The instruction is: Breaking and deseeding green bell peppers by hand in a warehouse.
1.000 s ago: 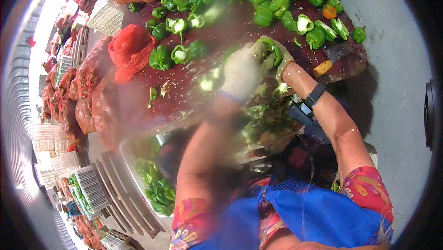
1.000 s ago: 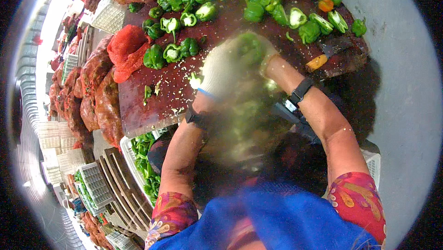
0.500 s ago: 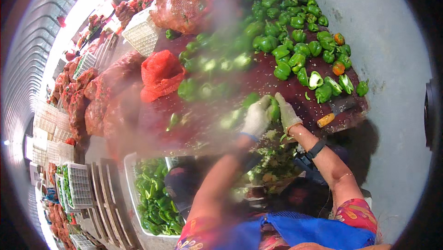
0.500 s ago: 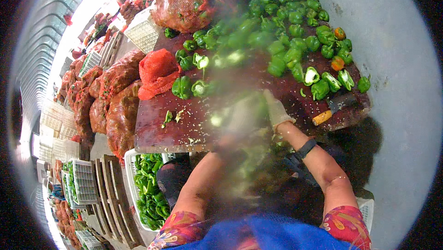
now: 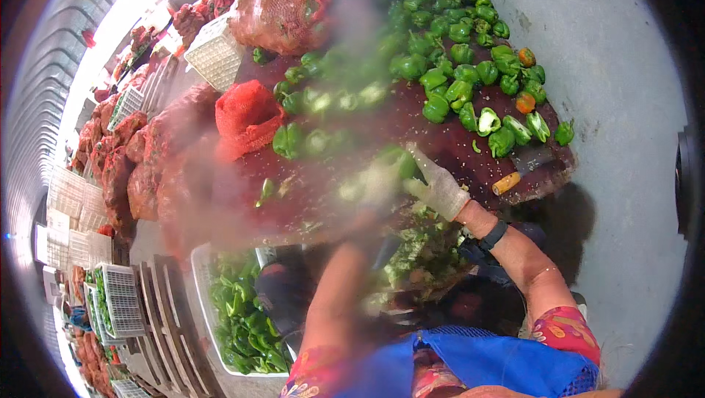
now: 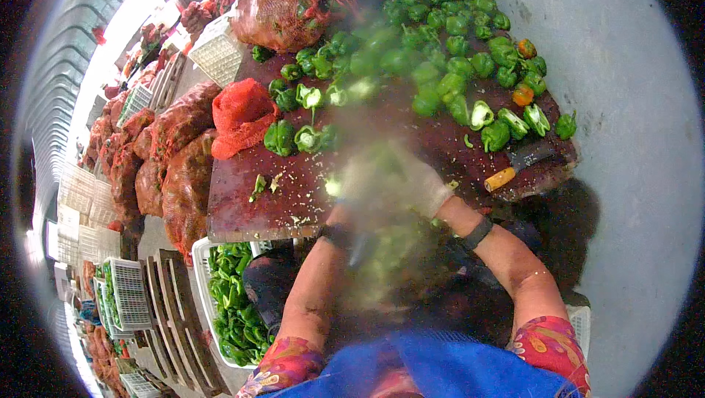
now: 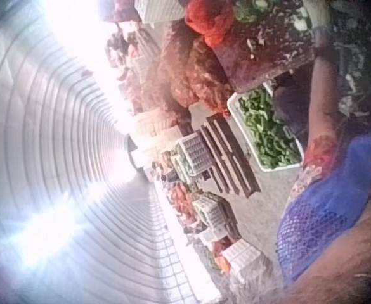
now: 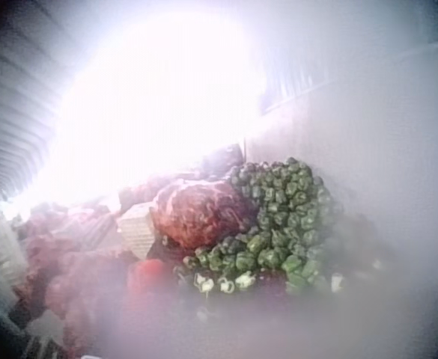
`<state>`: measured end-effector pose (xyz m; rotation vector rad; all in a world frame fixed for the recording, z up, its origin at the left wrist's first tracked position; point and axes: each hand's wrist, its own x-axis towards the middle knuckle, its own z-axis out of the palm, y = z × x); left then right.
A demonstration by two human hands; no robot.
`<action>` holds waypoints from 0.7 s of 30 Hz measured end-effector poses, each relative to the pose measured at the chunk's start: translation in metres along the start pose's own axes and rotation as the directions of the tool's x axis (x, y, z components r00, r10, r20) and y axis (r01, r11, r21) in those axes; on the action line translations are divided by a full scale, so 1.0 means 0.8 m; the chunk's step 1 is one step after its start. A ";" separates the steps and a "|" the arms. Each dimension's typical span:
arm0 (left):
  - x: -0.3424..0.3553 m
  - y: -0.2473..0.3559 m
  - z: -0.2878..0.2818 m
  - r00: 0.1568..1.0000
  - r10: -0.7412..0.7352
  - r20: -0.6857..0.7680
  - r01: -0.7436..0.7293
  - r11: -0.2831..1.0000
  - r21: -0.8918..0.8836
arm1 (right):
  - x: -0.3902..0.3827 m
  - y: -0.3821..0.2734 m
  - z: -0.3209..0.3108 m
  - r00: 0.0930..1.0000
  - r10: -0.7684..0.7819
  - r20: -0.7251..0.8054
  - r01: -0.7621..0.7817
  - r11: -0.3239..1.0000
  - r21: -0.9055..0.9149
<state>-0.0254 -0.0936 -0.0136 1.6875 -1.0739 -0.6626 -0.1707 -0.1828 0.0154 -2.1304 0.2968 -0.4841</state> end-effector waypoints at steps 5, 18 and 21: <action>-0.004 0.003 0.005 0.973 0.217 -0.075 -0.192 0.948 0.254 | -0.003 -0.020 -0.013 0.996 0.036 0.084 -0.015 0.971 -0.240; -0.018 0.051 0.028 0.925 -0.381 -0.011 0.282 0.702 -0.654 | -0.012 -0.002 -0.015 0.997 0.071 -0.003 -0.070 0.985 -0.160; -0.016 0.027 0.052 0.912 -0.404 -0.069 0.293 0.762 -0.578 | -0.015 0.011 -0.011 0.953 0.303 -0.003 -0.303 0.953 -0.004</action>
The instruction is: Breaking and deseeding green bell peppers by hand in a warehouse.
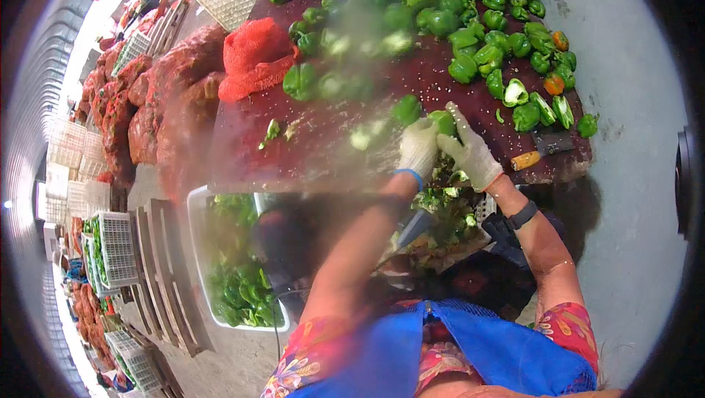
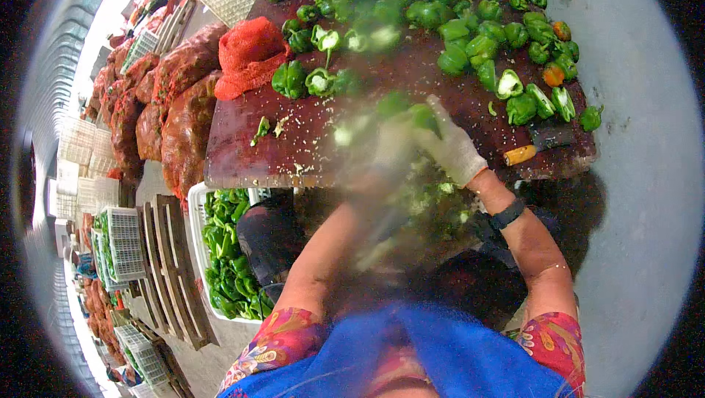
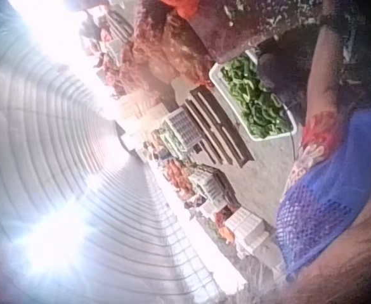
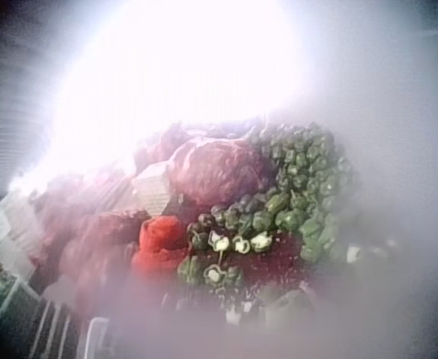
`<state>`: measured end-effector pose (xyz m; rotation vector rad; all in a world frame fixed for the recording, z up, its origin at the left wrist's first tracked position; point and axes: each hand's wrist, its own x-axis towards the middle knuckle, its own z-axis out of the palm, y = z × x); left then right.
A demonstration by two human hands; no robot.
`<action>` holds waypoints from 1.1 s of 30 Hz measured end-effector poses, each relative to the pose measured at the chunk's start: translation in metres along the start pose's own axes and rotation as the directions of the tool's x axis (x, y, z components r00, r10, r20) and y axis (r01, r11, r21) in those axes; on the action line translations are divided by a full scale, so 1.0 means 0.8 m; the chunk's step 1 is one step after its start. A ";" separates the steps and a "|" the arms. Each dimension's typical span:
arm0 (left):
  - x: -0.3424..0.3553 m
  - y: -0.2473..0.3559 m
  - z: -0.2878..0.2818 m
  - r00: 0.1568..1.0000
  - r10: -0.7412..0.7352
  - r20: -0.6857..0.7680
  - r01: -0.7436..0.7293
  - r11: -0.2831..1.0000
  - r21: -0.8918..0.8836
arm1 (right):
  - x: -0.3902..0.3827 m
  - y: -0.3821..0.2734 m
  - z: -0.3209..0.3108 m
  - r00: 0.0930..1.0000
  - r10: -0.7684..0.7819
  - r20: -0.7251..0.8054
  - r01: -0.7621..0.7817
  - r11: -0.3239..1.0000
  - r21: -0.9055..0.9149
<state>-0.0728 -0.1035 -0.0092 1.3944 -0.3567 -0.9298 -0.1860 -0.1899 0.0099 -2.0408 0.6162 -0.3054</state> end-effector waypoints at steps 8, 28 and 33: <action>-0.020 0.000 0.025 1.000 0.013 -0.012 -0.012 0.997 0.070 | 0.004 0.057 0.007 0.968 0.245 0.063 -0.233 0.771 0.592; 0.076 0.040 -0.037 0.974 0.129 0.189 -0.213 0.212 0.954 | 0.036 0.095 -0.023 0.993 -0.115 0.032 0.087 0.877 0.472; 0.074 0.031 -0.053 0.927 0.371 0.049 -0.222 0.441 0.870 | 0.055 0.113 -0.022 0.987 0.016 -0.162 0.069 0.859 0.507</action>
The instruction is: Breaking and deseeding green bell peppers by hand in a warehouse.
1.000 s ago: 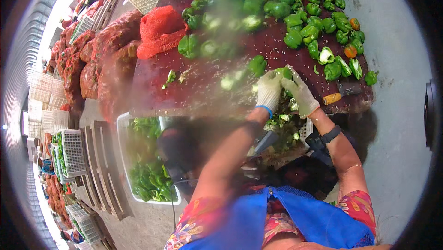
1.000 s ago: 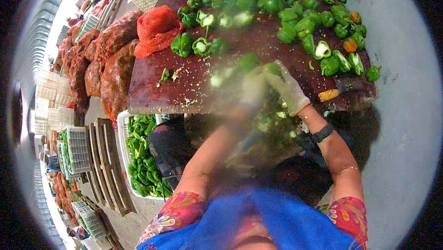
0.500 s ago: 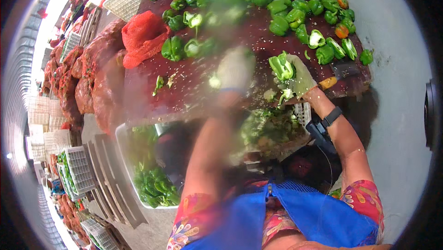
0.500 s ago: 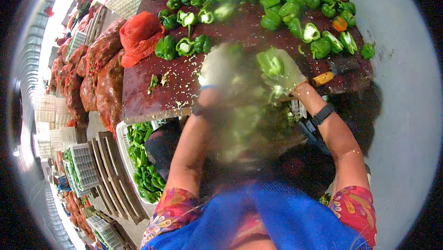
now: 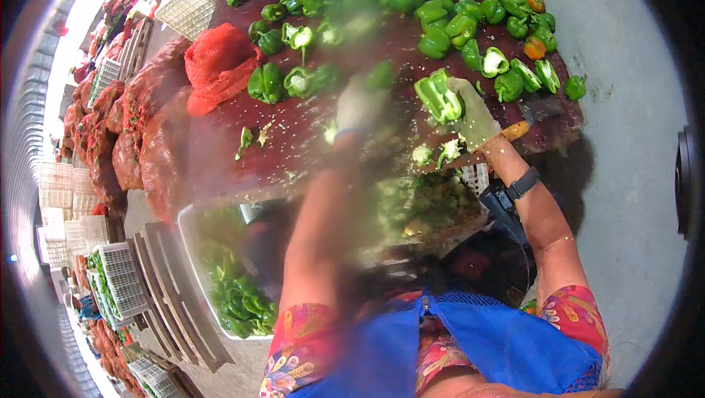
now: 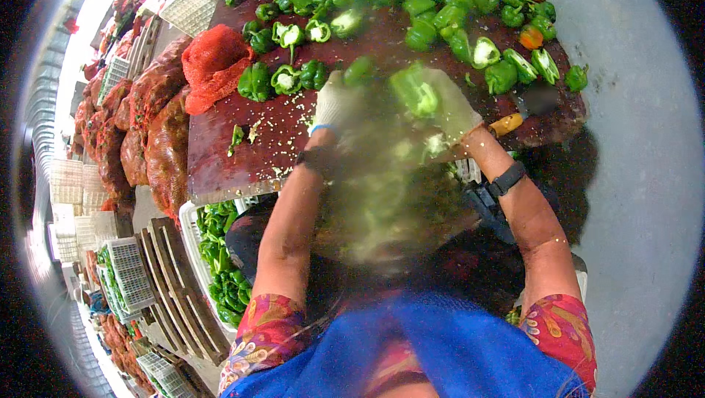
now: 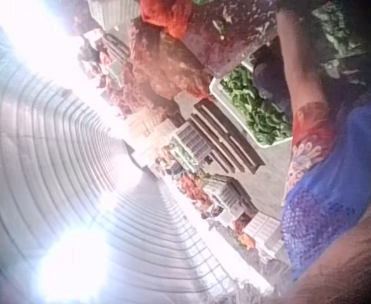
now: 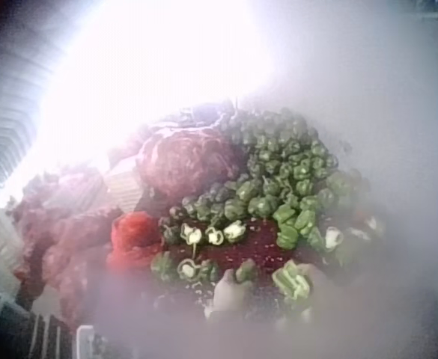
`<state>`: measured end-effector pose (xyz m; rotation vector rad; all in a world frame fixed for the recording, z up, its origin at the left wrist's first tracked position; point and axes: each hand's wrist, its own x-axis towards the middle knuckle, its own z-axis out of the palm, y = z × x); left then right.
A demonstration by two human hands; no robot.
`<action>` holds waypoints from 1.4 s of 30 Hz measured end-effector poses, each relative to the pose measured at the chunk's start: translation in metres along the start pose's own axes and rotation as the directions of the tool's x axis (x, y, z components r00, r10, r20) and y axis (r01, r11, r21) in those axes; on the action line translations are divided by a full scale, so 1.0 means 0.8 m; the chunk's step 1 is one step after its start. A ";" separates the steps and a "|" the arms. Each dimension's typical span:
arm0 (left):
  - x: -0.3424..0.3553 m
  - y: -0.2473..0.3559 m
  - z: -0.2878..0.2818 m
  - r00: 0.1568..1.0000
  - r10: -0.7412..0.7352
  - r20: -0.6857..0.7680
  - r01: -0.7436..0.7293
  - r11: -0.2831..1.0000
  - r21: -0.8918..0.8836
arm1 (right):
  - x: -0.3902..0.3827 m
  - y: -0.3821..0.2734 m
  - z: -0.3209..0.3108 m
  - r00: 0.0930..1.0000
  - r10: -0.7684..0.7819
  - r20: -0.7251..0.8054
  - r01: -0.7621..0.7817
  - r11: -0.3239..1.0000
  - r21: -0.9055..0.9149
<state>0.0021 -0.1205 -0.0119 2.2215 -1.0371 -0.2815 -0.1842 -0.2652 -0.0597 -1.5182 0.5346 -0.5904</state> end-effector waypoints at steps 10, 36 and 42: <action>-0.055 0.058 0.031 0.982 -0.179 0.057 0.152 0.581 -0.799 | 0.030 0.008 0.028 0.820 -0.510 0.259 0.385 0.158 -0.909; -0.411 -0.269 -0.339 0.590 -0.783 -0.195 0.139 0.337 -0.931 | -0.144 -0.169 0.397 0.762 -0.036 0.646 -0.056 0.991 0.120; -0.402 -0.443 -0.349 0.600 -0.660 -0.453 0.529 0.752 -0.394 | -0.154 -0.114 0.295 0.774 0.145 0.617 -0.081 0.988 -0.131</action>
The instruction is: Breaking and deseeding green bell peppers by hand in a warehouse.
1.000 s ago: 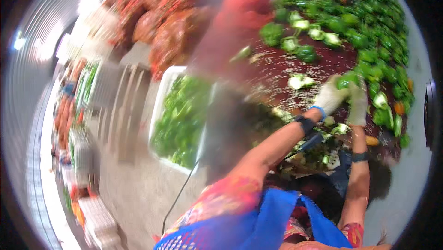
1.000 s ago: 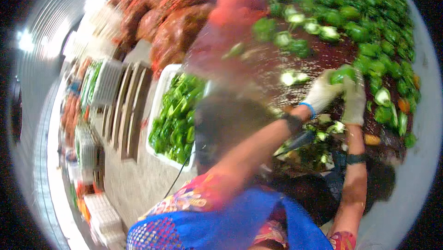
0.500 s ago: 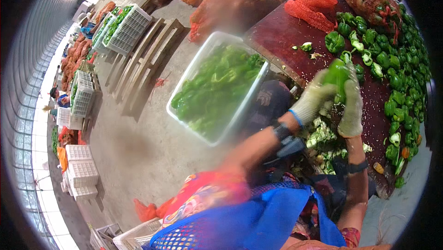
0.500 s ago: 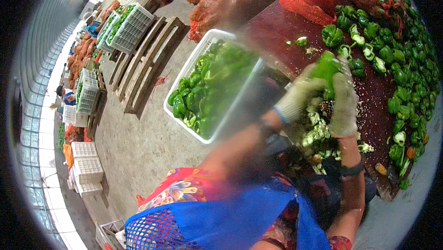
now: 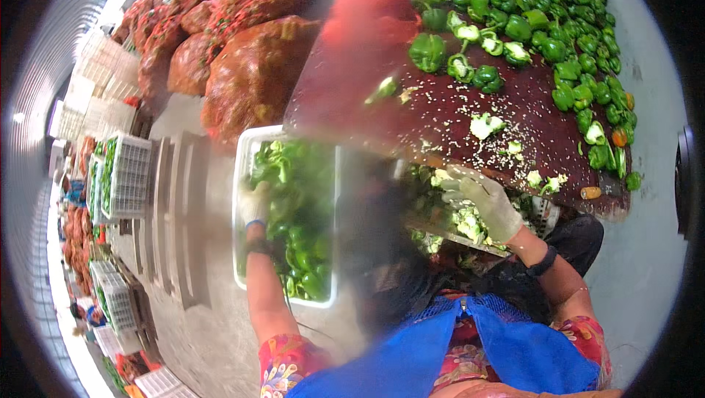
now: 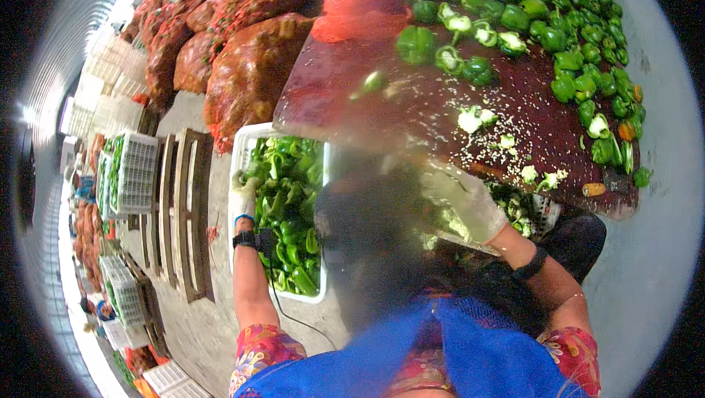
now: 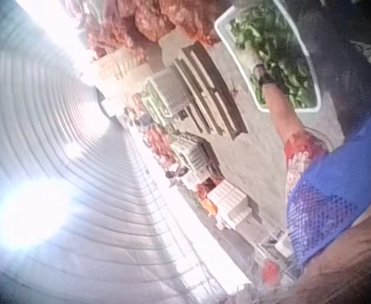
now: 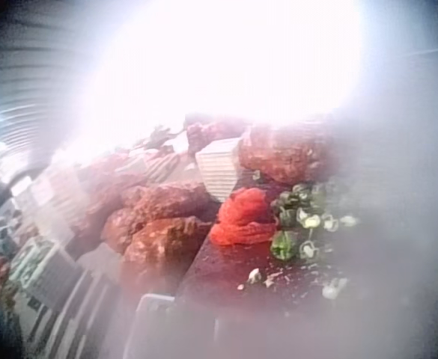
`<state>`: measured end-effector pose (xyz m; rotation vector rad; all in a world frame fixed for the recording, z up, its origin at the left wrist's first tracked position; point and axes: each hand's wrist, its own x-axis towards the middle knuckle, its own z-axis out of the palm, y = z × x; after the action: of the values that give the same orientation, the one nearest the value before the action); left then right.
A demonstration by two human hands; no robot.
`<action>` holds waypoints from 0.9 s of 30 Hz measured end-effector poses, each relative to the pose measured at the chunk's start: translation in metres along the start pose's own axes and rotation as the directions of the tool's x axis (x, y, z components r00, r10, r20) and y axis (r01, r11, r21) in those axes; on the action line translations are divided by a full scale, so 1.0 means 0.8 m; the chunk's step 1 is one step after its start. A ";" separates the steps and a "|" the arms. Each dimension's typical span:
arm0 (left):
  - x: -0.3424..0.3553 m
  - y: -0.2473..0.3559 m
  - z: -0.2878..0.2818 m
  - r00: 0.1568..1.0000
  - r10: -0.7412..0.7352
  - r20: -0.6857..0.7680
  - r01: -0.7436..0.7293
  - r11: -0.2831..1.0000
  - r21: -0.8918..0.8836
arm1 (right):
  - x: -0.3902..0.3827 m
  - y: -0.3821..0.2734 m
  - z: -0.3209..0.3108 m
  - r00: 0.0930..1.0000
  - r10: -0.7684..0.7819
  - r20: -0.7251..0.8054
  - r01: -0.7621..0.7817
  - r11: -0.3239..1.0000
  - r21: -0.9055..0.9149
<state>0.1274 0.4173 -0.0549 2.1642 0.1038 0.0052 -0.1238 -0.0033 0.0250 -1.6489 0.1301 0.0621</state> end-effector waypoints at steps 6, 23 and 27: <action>0.103 0.010 0.024 0.889 -0.241 0.389 -0.334 0.241 0.911 | -0.040 -0.029 -0.068 0.920 0.344 -0.189 -0.320 0.936 0.147; 0.074 0.374 0.440 0.517 0.503 0.692 -0.722 0.691 0.038 | -0.170 -0.076 -0.166 0.891 0.422 -0.165 -0.453 0.811 -0.370; 0.049 0.382 0.442 0.607 0.329 0.723 -0.391 0.916 -0.089 | -0.107 0.000 -0.168 0.902 0.401 -0.163 -0.428 0.880 -0.205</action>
<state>0.2037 -0.0425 -0.0022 2.0678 -0.8199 -0.6420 -0.2136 -0.1334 0.0462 -1.8387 0.5877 0.3205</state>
